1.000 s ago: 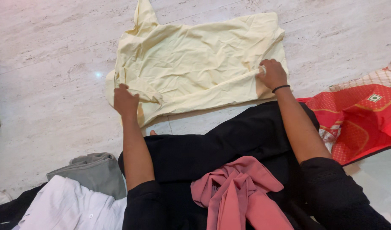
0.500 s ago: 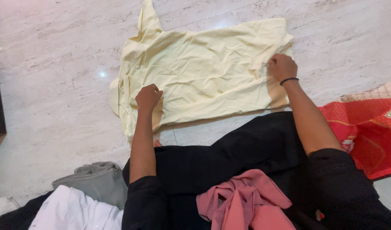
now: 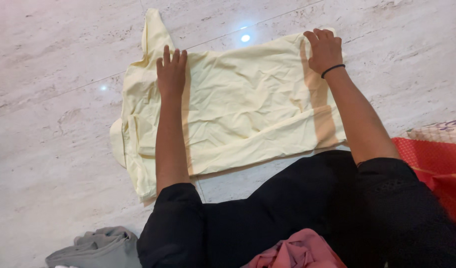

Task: The person fastens the buttons of a shirt, spreads it out on the floor, and folds the sides inward to straighten it.

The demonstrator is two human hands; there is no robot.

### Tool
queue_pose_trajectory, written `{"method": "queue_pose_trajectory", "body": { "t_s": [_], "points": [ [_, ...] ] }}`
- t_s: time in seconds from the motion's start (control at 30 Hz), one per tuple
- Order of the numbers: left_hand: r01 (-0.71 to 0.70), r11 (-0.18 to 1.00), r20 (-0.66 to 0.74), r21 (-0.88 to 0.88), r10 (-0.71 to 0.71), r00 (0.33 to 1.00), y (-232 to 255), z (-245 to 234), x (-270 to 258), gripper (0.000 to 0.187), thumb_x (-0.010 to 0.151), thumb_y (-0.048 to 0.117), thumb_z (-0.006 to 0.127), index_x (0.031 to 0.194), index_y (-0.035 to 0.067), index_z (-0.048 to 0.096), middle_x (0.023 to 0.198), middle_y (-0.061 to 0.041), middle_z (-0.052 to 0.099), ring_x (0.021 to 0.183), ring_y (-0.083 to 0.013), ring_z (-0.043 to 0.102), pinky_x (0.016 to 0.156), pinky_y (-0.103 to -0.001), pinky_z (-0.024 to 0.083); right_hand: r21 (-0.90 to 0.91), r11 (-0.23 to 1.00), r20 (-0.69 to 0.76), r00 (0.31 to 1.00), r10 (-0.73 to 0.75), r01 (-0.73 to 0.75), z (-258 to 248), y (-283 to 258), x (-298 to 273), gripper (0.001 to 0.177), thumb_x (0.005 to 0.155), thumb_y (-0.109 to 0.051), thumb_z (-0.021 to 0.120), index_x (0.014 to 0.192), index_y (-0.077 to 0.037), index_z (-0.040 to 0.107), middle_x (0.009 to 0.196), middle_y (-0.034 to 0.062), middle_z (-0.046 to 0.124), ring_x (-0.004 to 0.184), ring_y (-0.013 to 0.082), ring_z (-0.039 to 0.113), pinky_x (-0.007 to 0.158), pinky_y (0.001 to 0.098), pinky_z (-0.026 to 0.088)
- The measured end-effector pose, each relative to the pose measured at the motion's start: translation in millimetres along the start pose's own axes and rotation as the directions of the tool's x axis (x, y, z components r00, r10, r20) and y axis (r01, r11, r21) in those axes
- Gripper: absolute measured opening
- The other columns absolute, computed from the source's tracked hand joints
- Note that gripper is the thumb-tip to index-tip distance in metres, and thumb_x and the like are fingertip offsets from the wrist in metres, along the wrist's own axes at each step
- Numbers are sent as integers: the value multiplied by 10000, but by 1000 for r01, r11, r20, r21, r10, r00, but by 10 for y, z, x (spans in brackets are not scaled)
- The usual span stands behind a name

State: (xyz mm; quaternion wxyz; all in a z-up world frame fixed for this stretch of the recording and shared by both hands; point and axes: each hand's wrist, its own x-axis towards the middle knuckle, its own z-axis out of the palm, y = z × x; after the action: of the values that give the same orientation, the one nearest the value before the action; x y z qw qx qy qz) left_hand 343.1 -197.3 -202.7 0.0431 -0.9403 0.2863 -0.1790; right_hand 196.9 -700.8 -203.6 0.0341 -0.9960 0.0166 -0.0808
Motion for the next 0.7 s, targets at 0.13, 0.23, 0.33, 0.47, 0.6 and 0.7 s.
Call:
{"method": "queue_pose_trajectory", "body": {
  "t_s": [0.13, 0.23, 0.33, 0.47, 0.6, 0.7],
  "points": [
    [-71, 975, -52, 211, 83, 995, -64, 433, 266, 566, 925, 139, 558, 1477, 261, 525, 1397, -39, 658, 1512, -338, 340, 1204, -613, 172, -77, 996, 137, 990, -22, 33, 24, -64, 152, 798, 777, -49, 728, 1515, -241, 494, 1507, 98, 528, 1410, 334, 421, 1066, 631, 305],
    [15, 978, 206, 207, -59, 977, -120, 535, 322, 514, 1013, 146, 564, 1505, 294, 541, 1194, -87, 696, 1496, -371, 387, 1206, -658, 82, 11, 1000, 242, 970, -1, -1, -76, -151, 199, 787, 760, -83, 748, 1475, -282, 488, 1491, 88, 530, 1416, 324, 422, 1096, 644, 269],
    [30, 956, 333, 291, -131, 934, -147, 414, 384, 471, 963, 230, 594, 1429, 299, 566, 1097, -87, 711, 1321, -323, 502, 1181, -699, -20, -57, 998, 286, 958, 14, 3, -167, -210, 209, 856, 749, -91, 751, 1523, -308, 458, 1453, 94, 536, 1355, 322, 470, 1110, 637, 274],
    [28, 941, 469, 337, -194, 862, -222, 69, 420, 348, 1021, 177, 650, 1356, 264, 680, 930, -34, 734, 1184, -302, 593, 1242, -690, -97, -142, 989, 380, 925, 23, 34, -168, -167, 331, 857, 794, -134, 754, 1570, -314, 438, 1231, 126, 627, 1171, 334, 596, 971, 586, 422],
    [-86, 831, 517, 549, -256, 817, -353, -415, 439, 135, 936, 171, 724, 1005, 214, 832, 1081, -16, 690, 1200, -279, 570, 1232, -708, -96, -191, 982, 488, 869, 84, 13, -64, -18, 366, 221, 891, -204, 738, 1112, -209, 749, 1041, 74, 711, 1056, 318, 688, 896, 486, 520],
    [-155, 729, 465, 667, -245, 851, -376, -928, 328, 126, 796, 226, 761, 910, 210, 812, 1231, -34, 624, 1310, -292, 466, 1145, -722, -90, -280, 950, 239, 969, -68, 135, -100, 30, 135, 62, 908, -168, 721, 964, -149, 740, 1032, 67, 706, 1039, 281, 662, 846, 464, 501]
  ]
}}
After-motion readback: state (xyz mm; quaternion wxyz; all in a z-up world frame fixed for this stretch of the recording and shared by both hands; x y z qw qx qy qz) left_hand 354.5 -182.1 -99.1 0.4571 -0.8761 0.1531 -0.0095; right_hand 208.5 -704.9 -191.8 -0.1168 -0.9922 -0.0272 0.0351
